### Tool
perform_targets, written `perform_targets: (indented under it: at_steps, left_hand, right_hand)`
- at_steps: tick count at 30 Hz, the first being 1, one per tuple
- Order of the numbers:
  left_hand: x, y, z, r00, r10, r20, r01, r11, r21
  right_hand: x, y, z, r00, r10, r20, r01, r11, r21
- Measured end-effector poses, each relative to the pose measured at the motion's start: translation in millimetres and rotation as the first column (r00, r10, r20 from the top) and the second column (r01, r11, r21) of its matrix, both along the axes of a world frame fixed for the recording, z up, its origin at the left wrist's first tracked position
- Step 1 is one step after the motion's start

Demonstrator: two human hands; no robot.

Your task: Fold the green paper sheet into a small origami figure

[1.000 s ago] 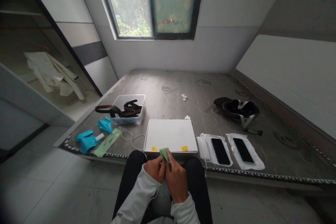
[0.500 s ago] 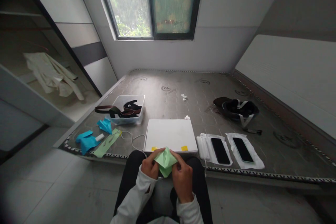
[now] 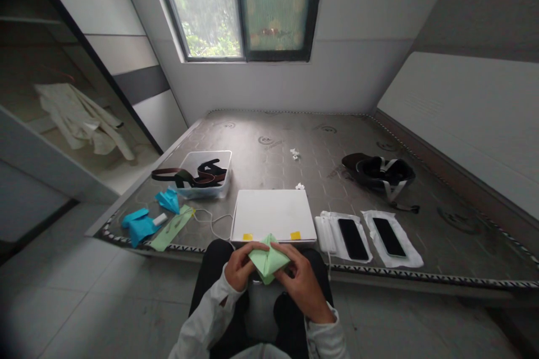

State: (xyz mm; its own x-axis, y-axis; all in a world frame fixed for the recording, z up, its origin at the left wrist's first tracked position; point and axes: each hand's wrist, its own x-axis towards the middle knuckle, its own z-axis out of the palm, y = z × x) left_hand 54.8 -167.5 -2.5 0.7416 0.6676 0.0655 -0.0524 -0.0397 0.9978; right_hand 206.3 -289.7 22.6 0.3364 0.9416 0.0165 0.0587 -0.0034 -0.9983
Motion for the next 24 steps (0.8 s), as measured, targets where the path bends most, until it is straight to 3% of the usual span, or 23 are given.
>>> perform_targets:
  at_steps: [3,5,7,10,15,20,24]
  left_hand:
    - [-3,3,-2.6,0.985,-0.079,0.152,0.099,0.986,-0.133]
    - [-4,2,-4.8,0.980,-0.095,0.174,0.132,0.968,-0.213]
    - [-2,0,-6.7,0.995,-0.056,0.084,0.072,0.977,-0.198]
    - [2,-3,-10.2,0.999,0.002,-0.036,-0.002,1.000,-0.021]
    - [5,-5,-17.0,0.994,-0.062,-0.094,0.066,0.997,0.038]
    - [5,-6,-15.4,0.958,-0.075,-0.279,0.052,0.995,-0.087]
    - [5,-5,-12.7,0.941,-0.033,-0.337,-0.023,0.987,-0.159]
  right_hand:
    - [5,-3,3.2,0.999,0.036,-0.027,-0.036,0.999,0.022]
    - [5,-1,3.1,1.000,-0.010,-0.029,0.011,1.000,0.019]
    - [3,2,0.6,0.994,-0.099,-0.038,0.099,0.995,-0.007]
    - [-3,8,-3.9,0.979,-0.192,-0.065,0.190,0.981,-0.035]
    - [-10,11,0.2,0.973,-0.218,0.070,0.225,0.968,-0.109]
    - [-16,12,2.4,0.934,-0.297,0.201,0.324,0.938,-0.120]
    - [-17,13,-4.6,0.943,-0.294,0.154,0.312,0.943,-0.118]
